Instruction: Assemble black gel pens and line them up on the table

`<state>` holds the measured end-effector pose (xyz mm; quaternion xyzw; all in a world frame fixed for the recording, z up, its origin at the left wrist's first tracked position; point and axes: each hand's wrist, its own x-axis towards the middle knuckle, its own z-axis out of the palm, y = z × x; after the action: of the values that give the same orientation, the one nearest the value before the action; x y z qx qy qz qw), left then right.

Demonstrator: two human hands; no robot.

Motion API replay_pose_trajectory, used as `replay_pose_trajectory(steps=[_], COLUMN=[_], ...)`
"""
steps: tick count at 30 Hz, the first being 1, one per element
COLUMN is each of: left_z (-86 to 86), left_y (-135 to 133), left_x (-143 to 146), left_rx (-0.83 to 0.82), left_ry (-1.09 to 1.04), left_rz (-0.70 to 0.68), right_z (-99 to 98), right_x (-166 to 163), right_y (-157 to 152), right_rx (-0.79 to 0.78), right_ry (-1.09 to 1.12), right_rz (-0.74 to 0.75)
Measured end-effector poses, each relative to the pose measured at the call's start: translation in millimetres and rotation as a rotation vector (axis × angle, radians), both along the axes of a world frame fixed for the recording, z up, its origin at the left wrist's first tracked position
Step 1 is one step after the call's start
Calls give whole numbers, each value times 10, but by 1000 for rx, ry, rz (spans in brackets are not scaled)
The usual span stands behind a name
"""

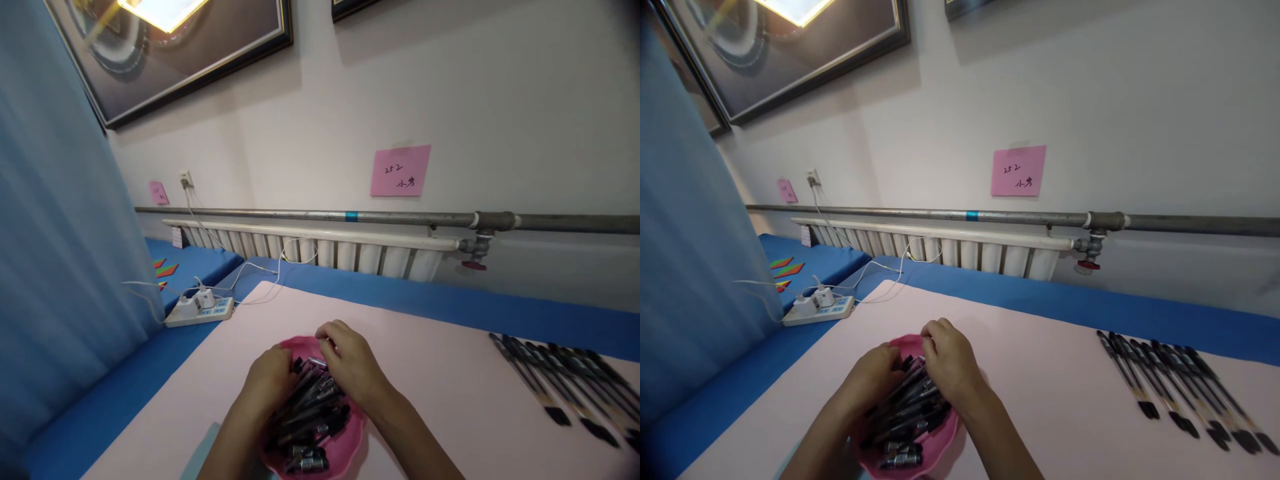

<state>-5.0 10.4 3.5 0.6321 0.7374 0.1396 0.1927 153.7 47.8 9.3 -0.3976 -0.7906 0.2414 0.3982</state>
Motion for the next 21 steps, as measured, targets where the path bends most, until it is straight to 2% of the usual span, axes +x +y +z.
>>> replay_pose_trajectory(steps=[3, 7, 10, 12, 13, 17, 19, 21], left_z=[7, 107, 173, 183, 179, 150, 148, 155], left_y=[-3, -10, -5, 7, 14, 33, 30, 25], left_x=[-30, -119, -165, -168, -162, -95, -47, -12], left_rx=[37, 58, 78, 104, 117, 139, 140, 142], left_ry=[-151, -423, -949, -1295, -1388, -1447, -1476, -1493], left_rz=[23, 37, 95, 135, 145, 144, 136, 134], right_z=[1, 25, 78, 116, 130, 137, 124, 116], right_x=[1, -5, -19, -32, -43, -134, -201, -252], right_y=[-1, 8, -6, -30, -46, -120, -161, -200], right_rx=[-7, -27, -111, -256, -356, -721, -780, -772], right_ry=[-4, 34, 118, 209, 249, 268, 275, 299], right_rz=[3, 2, 23, 55, 80, 237, 274, 262])
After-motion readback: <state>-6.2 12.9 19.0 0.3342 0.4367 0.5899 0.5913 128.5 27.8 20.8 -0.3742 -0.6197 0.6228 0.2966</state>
